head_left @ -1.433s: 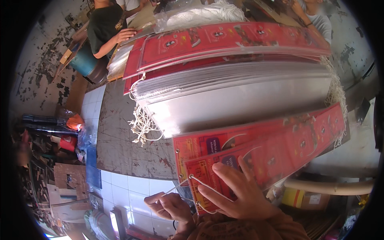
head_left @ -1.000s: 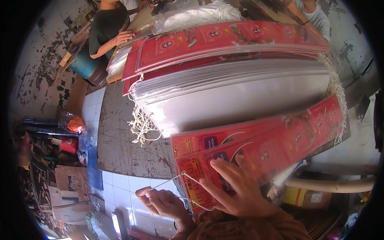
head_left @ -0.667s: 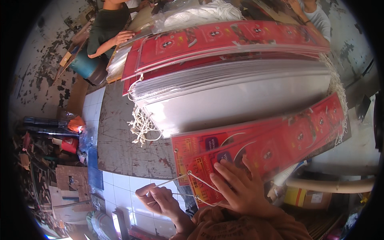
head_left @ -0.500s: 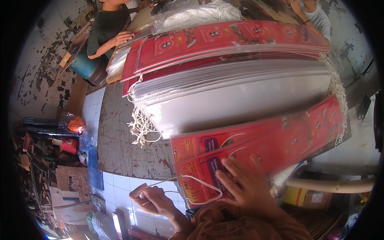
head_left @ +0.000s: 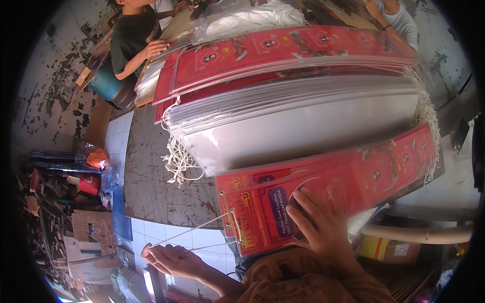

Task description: The person ties white strings through pre-punched holes on the edges of red rectangular cards. They repeatedly pull the string ends, form loops, and secure knots to fasten the cards. The person handles the cards one by one, adjusting the string tension and knot placement throughout the process.

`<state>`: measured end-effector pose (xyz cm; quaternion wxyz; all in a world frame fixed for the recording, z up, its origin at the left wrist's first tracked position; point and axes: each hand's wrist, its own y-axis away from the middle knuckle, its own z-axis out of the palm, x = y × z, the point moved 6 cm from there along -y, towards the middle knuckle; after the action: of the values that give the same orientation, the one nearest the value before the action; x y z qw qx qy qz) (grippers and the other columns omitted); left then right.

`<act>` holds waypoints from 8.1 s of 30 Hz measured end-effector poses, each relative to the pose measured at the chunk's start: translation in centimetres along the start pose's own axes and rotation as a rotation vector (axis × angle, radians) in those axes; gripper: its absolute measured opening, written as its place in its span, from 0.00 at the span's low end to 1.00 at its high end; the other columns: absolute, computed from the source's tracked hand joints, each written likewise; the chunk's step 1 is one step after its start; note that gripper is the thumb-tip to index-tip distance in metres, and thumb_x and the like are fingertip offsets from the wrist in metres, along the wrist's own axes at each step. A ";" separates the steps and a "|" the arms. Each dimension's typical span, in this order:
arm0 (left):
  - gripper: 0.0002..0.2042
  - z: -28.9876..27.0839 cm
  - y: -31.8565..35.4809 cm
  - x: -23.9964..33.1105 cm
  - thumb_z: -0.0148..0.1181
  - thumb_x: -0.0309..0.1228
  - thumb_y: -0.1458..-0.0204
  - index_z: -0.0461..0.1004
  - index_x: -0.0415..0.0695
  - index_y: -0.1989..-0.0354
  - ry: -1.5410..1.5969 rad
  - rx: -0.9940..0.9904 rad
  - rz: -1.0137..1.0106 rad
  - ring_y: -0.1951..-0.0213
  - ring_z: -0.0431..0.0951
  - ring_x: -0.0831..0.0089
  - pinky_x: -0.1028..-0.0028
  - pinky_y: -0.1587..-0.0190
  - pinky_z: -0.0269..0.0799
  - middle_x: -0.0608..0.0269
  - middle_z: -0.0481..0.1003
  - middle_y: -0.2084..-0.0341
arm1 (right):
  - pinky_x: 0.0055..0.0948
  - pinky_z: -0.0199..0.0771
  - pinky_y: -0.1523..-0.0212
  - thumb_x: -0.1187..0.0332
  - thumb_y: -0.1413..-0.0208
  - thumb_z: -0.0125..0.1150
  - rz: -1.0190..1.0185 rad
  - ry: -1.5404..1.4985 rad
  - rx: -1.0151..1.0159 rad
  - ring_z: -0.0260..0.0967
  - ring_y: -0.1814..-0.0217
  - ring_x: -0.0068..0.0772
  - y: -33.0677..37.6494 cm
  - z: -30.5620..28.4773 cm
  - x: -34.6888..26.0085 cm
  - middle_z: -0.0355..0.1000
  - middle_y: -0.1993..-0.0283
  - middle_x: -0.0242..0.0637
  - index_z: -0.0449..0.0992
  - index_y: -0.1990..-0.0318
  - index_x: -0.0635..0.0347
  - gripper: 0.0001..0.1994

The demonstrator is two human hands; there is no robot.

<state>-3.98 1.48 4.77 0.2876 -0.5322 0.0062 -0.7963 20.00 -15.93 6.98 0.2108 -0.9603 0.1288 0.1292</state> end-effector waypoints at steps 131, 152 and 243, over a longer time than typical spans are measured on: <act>0.09 7.1 7.9 2.0 0.64 0.20 0.63 0.73 0.47 0.72 -0.149 -1.106 0.328 0.74 0.69 0.72 0.76 0.74 0.62 0.61 0.69 0.75 | 0.24 0.74 0.66 0.78 0.51 0.63 0.089 -1.246 -0.121 0.72 0.63 0.30 -4.5 2.0 -3.3 0.70 0.60 0.38 0.72 0.61 0.62 0.10; 0.12 6.0 9.4 0.6 0.57 0.32 0.45 0.61 0.44 0.60 0.027 -0.857 -0.098 0.70 0.67 0.73 0.74 0.66 0.65 0.56 0.68 0.70 | 0.29 0.73 0.60 0.78 0.54 0.64 -0.128 -1.091 -0.044 0.70 0.57 0.36 -4.0 2.0 -4.0 0.67 0.56 0.41 0.72 0.61 0.62 0.12; 0.14 1.3 0.2 -1.3 0.46 0.41 0.39 0.64 0.44 0.56 -0.015 -0.349 -0.111 0.60 0.66 0.77 0.76 0.56 0.61 0.61 0.70 0.62 | 0.43 0.61 0.52 0.67 0.55 0.65 -0.134 0.093 0.240 0.66 0.60 0.35 -8.5 -5.9 3.3 0.70 0.65 0.33 0.73 0.65 0.59 0.11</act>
<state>-2.47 2.31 4.12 0.1465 -0.5793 0.1127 -0.7939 26.76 -11.72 14.33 0.3261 -0.9396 0.0885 0.0539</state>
